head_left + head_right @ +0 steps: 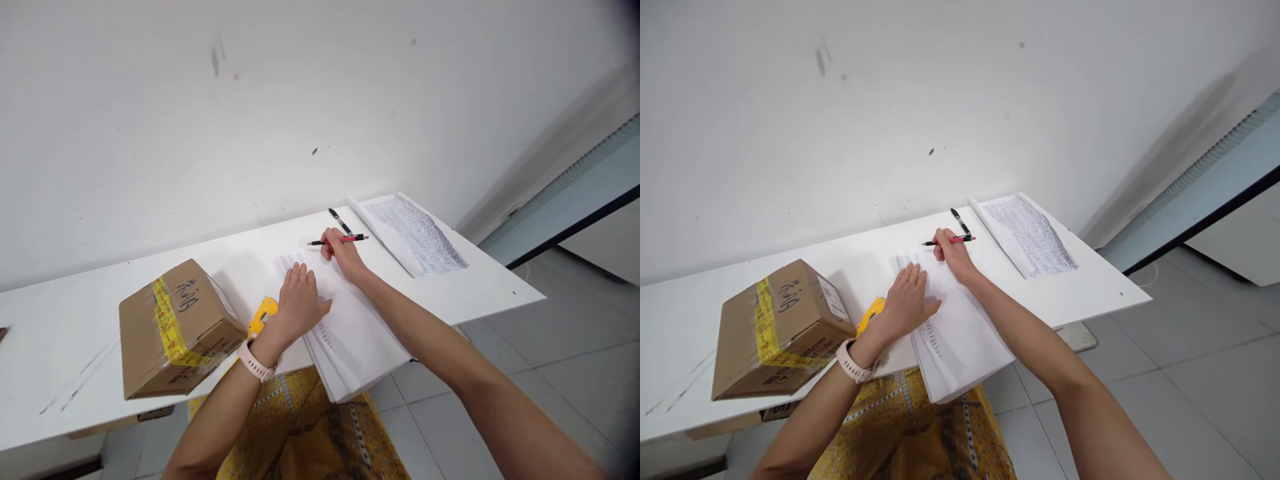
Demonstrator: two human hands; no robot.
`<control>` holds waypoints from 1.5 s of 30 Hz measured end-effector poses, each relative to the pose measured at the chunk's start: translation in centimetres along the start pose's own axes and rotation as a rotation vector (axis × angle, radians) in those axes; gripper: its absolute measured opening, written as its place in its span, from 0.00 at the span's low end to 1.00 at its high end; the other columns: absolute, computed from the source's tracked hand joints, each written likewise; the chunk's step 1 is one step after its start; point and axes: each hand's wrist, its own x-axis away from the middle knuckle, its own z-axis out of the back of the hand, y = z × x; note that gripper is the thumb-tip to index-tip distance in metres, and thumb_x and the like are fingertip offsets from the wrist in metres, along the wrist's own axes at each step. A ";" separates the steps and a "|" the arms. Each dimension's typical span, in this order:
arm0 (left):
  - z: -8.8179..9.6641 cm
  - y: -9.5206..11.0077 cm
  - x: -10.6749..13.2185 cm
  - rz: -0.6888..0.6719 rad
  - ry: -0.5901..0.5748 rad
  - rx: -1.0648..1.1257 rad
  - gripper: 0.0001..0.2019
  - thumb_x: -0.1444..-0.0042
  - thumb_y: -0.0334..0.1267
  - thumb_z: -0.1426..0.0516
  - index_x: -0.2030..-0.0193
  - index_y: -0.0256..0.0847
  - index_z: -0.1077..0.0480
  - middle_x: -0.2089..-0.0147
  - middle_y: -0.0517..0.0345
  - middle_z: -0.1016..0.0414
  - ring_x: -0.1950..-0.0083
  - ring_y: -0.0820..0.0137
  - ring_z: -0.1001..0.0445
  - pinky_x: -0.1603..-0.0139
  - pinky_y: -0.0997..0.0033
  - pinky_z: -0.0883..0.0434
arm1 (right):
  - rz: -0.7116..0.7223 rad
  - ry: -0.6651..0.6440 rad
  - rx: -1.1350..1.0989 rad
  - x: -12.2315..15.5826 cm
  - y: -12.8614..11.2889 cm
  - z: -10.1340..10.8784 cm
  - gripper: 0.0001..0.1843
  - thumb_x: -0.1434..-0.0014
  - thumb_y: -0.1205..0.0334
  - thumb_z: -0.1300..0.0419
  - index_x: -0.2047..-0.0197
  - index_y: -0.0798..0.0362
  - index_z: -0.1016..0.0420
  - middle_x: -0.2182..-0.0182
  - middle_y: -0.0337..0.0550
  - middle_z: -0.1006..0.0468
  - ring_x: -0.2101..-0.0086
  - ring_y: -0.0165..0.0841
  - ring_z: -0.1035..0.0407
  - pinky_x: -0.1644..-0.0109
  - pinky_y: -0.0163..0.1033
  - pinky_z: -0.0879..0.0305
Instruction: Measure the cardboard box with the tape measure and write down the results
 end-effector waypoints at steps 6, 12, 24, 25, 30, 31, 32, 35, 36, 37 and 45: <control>-1.9 -1.0 -0.5 -0.004 -0.079 -0.005 0.44 0.38 0.59 0.48 0.29 0.22 0.49 0.26 0.25 0.55 0.25 0.38 0.57 0.30 0.41 0.50 | -0.087 -0.169 0.095 0.2 1.4 -1.0 0.23 0.41 0.40 0.43 0.60 0.53 0.27 0.64 0.43 0.22 0.62 0.33 0.29 0.53 0.41 0.34; -1.3 -1.4 -0.6 -0.018 -0.100 0.024 0.49 0.44 0.63 0.43 0.29 0.22 0.48 0.26 0.23 0.55 0.26 0.36 0.56 0.31 0.40 0.49 | -0.040 -0.104 0.182 -1.4 3.0 -2.8 0.13 0.48 0.52 0.35 0.68 0.51 0.31 0.73 0.35 0.28 0.71 0.30 0.34 0.63 0.39 0.36; -2.1 -2.8 -1.0 -0.095 -0.052 0.053 0.51 0.49 0.67 0.41 0.30 0.27 0.44 0.26 0.26 0.51 0.27 0.39 0.51 0.32 0.40 0.48 | -0.068 -0.106 0.195 -1.4 3.0 -2.4 0.11 0.45 0.54 0.38 0.65 0.49 0.36 0.77 0.33 0.29 0.75 0.30 0.34 0.68 0.38 0.38; -2.2 -2.9 -0.9 -0.100 -0.050 0.060 0.51 0.49 0.66 0.41 0.30 0.26 0.44 0.26 0.25 0.51 0.27 0.39 0.51 0.32 0.40 0.48 | -0.071 -0.081 0.199 -1.4 3.1 -2.4 0.12 0.45 0.54 0.38 0.68 0.49 0.38 0.78 0.33 0.30 0.75 0.30 0.35 0.69 0.38 0.39; -2.9 -3.1 -0.9 -0.109 -0.017 0.064 0.52 0.49 0.67 0.41 0.30 0.26 0.45 0.27 0.23 0.50 0.28 0.39 0.50 0.32 0.41 0.48 | 0.052 -0.036 0.422 -1.3 3.3 -2.1 0.14 0.47 0.61 0.41 0.77 0.49 0.45 0.81 0.31 0.41 0.76 0.29 0.44 0.70 0.38 0.47; -3.0 -3.2 -0.9 -0.109 -0.009 0.060 0.51 0.49 0.67 0.41 0.30 0.26 0.45 0.27 0.24 0.50 0.28 0.40 0.50 0.32 0.41 0.48 | 0.064 -0.041 0.447 -1.3 3.3 -2.1 0.13 0.47 0.62 0.42 0.77 0.49 0.45 0.80 0.31 0.41 0.76 0.29 0.44 0.70 0.38 0.48; -3.1 -3.2 -1.0 -0.108 -0.005 0.057 0.51 0.50 0.67 0.41 0.31 0.27 0.45 0.27 0.24 0.49 0.28 0.40 0.50 0.32 0.41 0.48 | 0.066 -0.045 0.460 -1.3 3.3 -2.1 0.13 0.47 0.63 0.43 0.77 0.49 0.45 0.80 0.32 0.41 0.75 0.29 0.44 0.70 0.38 0.47; -3.1 -3.1 -1.0 -0.106 -0.009 0.054 0.51 0.50 0.67 0.41 0.31 0.27 0.44 0.27 0.24 0.49 0.28 0.39 0.49 0.32 0.40 0.48 | 0.062 -0.048 0.465 -1.3 3.2 -2.1 0.13 0.46 0.62 0.43 0.77 0.49 0.45 0.79 0.32 0.41 0.75 0.30 0.44 0.69 0.38 0.47; -3.1 -3.1 -1.0 -0.105 -0.011 0.055 0.51 0.50 0.67 0.41 0.31 0.27 0.44 0.27 0.24 0.49 0.28 0.39 0.49 0.32 0.40 0.48 | 0.061 -0.053 0.463 -1.3 3.2 -2.2 0.13 0.46 0.62 0.43 0.77 0.49 0.45 0.79 0.32 0.41 0.75 0.29 0.44 0.69 0.38 0.47; -3.0 -3.1 -1.0 -0.107 -0.011 0.055 0.52 0.50 0.67 0.41 0.31 0.26 0.44 0.27 0.23 0.49 0.28 0.39 0.49 0.32 0.39 0.48 | 0.061 -0.059 0.462 -1.2 3.1 -2.2 0.13 0.46 0.62 0.43 0.77 0.49 0.45 0.79 0.32 0.41 0.74 0.29 0.44 0.69 0.38 0.47; -3.3 -3.2 -1.1 -0.116 0.006 0.045 0.52 0.50 0.68 0.41 0.31 0.25 0.44 0.28 0.23 0.49 0.28 0.39 0.49 0.33 0.40 0.47 | 0.063 -0.079 0.478 -1.2 3.2 -2.3 0.13 0.46 0.62 0.43 0.77 0.49 0.45 0.78 0.32 0.42 0.75 0.29 0.45 0.70 0.37 0.48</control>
